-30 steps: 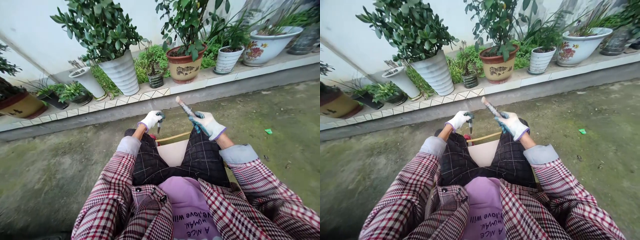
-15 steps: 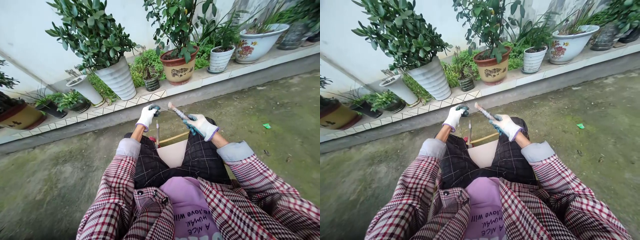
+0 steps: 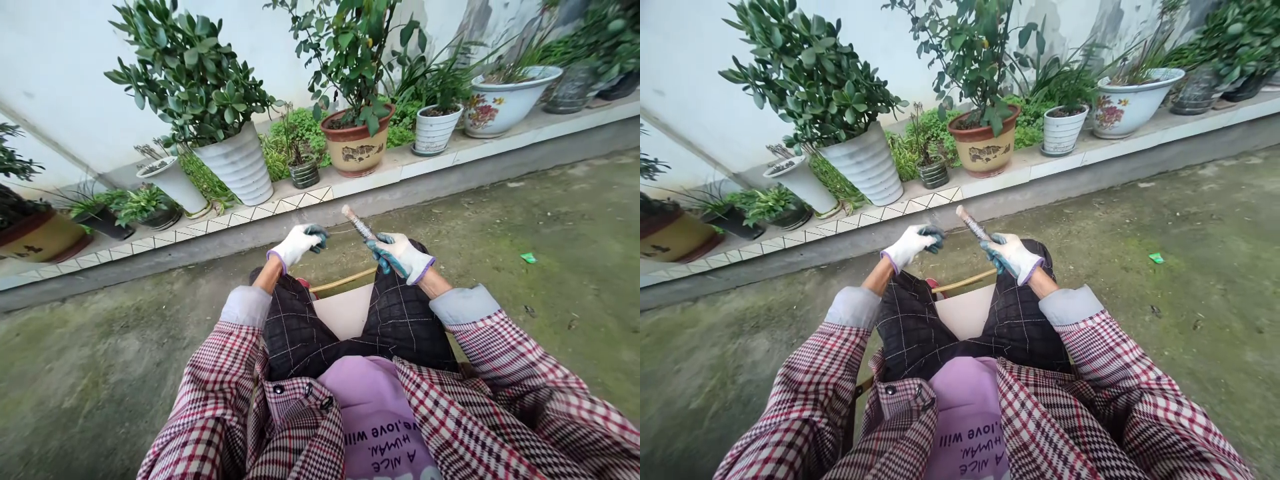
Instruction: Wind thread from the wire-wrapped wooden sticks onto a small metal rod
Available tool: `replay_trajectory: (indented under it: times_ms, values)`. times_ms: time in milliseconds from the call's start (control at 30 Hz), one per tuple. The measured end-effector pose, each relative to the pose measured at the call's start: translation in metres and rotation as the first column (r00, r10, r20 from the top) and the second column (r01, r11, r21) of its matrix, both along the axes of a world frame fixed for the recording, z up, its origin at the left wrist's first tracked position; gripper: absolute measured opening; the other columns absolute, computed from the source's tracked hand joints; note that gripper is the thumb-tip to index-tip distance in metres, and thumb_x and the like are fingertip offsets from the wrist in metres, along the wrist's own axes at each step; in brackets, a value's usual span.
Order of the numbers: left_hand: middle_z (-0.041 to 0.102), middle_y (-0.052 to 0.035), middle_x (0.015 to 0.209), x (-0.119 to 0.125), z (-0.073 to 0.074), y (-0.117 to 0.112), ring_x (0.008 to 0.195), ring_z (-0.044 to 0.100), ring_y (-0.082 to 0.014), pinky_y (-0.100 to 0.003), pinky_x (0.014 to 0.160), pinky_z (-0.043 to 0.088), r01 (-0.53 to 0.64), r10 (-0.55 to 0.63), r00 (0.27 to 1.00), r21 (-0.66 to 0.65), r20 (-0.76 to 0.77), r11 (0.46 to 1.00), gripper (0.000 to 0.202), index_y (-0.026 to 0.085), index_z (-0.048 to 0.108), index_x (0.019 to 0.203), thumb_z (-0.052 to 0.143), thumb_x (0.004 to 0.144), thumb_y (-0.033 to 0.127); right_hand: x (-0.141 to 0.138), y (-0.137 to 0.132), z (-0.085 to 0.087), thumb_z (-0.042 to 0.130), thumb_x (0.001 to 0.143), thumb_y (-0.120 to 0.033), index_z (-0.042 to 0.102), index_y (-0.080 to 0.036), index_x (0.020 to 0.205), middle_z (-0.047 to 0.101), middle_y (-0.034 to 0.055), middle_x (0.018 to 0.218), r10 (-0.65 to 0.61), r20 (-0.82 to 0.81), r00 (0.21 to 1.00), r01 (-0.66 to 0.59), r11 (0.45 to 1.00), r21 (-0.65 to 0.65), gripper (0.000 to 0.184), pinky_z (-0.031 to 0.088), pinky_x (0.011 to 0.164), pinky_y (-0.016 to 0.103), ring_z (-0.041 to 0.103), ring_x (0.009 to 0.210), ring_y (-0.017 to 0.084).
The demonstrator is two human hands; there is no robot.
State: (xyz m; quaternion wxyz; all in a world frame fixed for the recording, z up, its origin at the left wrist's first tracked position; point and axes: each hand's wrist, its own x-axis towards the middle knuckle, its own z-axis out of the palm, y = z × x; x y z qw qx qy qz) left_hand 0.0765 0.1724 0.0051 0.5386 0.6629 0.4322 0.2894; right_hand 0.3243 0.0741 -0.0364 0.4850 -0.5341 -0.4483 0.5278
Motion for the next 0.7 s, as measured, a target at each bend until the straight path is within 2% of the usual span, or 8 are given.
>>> replay_trajectory:
  times_ms: [133, 267, 333, 400, 467, 533, 633, 700]
  values:
    - [0.07, -0.0074, 0.077, -0.003, -0.014, -0.041, 0.065, 0.066, -0.0149, -0.027, 0.06, 0.055, 0.103, -0.099, 0.994, -0.139, 0.034, 0.985, 0.028, 0.008, 0.07, 0.094, 0.069, 0.071, 0.024, 0.003, 0.002, -0.004, 0.075, 0.073, -0.044, 0.058, -0.017, 0.084, 0.051, -0.0054, 0.057, -0.008, 0.032, 0.999, 0.008, 1.0, 0.009, 0.034, 0.035, 0.029, 0.019, 0.04, 0.037, 0.007]
    - [0.066, -0.0038, 0.066, 0.002, -0.015, -0.085, 0.052, 0.058, -0.0102, -0.023, 0.054, 0.048, 0.097, -0.085, 0.993, -0.152, 0.079, 0.984, 0.025, 0.007, 0.07, 0.088, 0.066, 0.07, 0.024, 0.001, 0.009, -0.015, 0.065, 0.083, -0.043, 0.06, -0.017, 0.088, 0.053, -0.0036, 0.059, -0.009, 0.332, 0.943, 0.013, 1.0, -0.009, 0.027, 0.038, 0.038, 0.022, 0.043, 0.041, 0.009]
    - [0.065, -0.0023, 0.065, 0.005, -0.011, -0.104, 0.05, 0.054, -0.0085, -0.021, 0.051, 0.044, 0.15, -0.139, 0.987, -0.155, 0.081, 0.976, 0.025, 0.008, 0.071, 0.087, 0.064, 0.069, 0.023, -0.002, 0.011, -0.019, 0.061, 0.086, -0.039, 0.063, -0.017, 0.091, 0.06, 0.0007, 0.067, -0.008, 0.587, 0.81, -0.021, 0.999, 0.043, 0.023, 0.043, 0.05, 0.023, 0.053, 0.053, 0.012]
    - [0.065, -0.0022, 0.068, 0.005, -0.01, -0.119, 0.052, 0.054, -0.0083, -0.021, 0.052, 0.042, 0.21, -0.203, 0.977, -0.153, 0.059, 0.966, 0.025, 0.008, 0.071, 0.087, 0.063, 0.067, 0.022, -0.005, 0.013, -0.022, 0.059, 0.088, -0.035, 0.066, -0.017, 0.094, 0.069, 0.0067, 0.085, -0.015, 0.792, 0.61, -0.098, 0.991, 0.094, 0.02, 0.045, 0.068, 0.025, 0.062, 0.075, 0.017]
    - [0.061, -0.0003, 0.061, 0.003, -0.017, -0.126, 0.051, 0.051, -0.0085, -0.022, 0.051, 0.041, 0.217, -0.214, 0.976, -0.171, 0.034, 0.961, 0.026, 0.009, 0.07, 0.086, 0.064, 0.068, 0.025, -0.008, 0.015, -0.023, 0.055, 0.09, -0.034, 0.067, -0.017, 0.103, 0.071, 0.01, 0.096, 0.031, 0.862, 0.506, -0.118, 0.992, 0.034, 0.024, 0.044, 0.076, 0.028, 0.064, 0.085, 0.021]
    - [0.061, -0.0001, 0.063, 0.0, -0.034, -0.126, 0.053, 0.051, -0.009, -0.023, 0.054, 0.042, 0.182, -0.183, 0.983, -0.187, 0.013, 0.965, 0.026, 0.01, 0.069, 0.087, 0.063, 0.069, 0.028, -0.012, 0.018, -0.022, 0.057, 0.089, -0.034, 0.067, -0.017, 0.105, 0.071, 0.012, 0.102, 0.016, 0.877, 0.48, -0.1, 0.994, 0.037, 0.026, 0.043, 0.077, 0.029, 0.064, 0.09, 0.023]
    - [0.062, -0.0012, 0.065, -0.006, -0.064, -0.115, 0.057, 0.053, -0.0106, -0.024, 0.056, 0.043, 0.143, -0.156, 0.987, -0.231, -0.042, 0.962, 0.021, 0.011, 0.068, 0.08, 0.064, 0.065, 0.025, -0.018, 0.023, -0.018, 0.054, 0.091, -0.038, 0.067, -0.017, 0.1, 0.071, 0.0077, 0.093, 0.033, 0.868, 0.495, -0.114, 0.993, 0.027, 0.026, 0.044, 0.07, 0.025, 0.064, 0.081, 0.018]
    - [0.065, -0.0041, 0.072, -0.01, -0.076, -0.106, 0.064, 0.056, -0.0117, -0.024, 0.059, 0.044, 0.137, -0.153, 0.987, -0.224, -0.055, 0.965, 0.017, 0.011, 0.068, 0.076, 0.064, 0.063, 0.021, -0.025, 0.025, -0.013, 0.049, 0.093, -0.043, 0.066, -0.019, 0.097, 0.068, 0.0021, 0.08, 0.085, 0.832, 0.548, -0.15, 0.989, -0.002, 0.029, 0.042, 0.059, 0.022, 0.06, 0.066, 0.013]
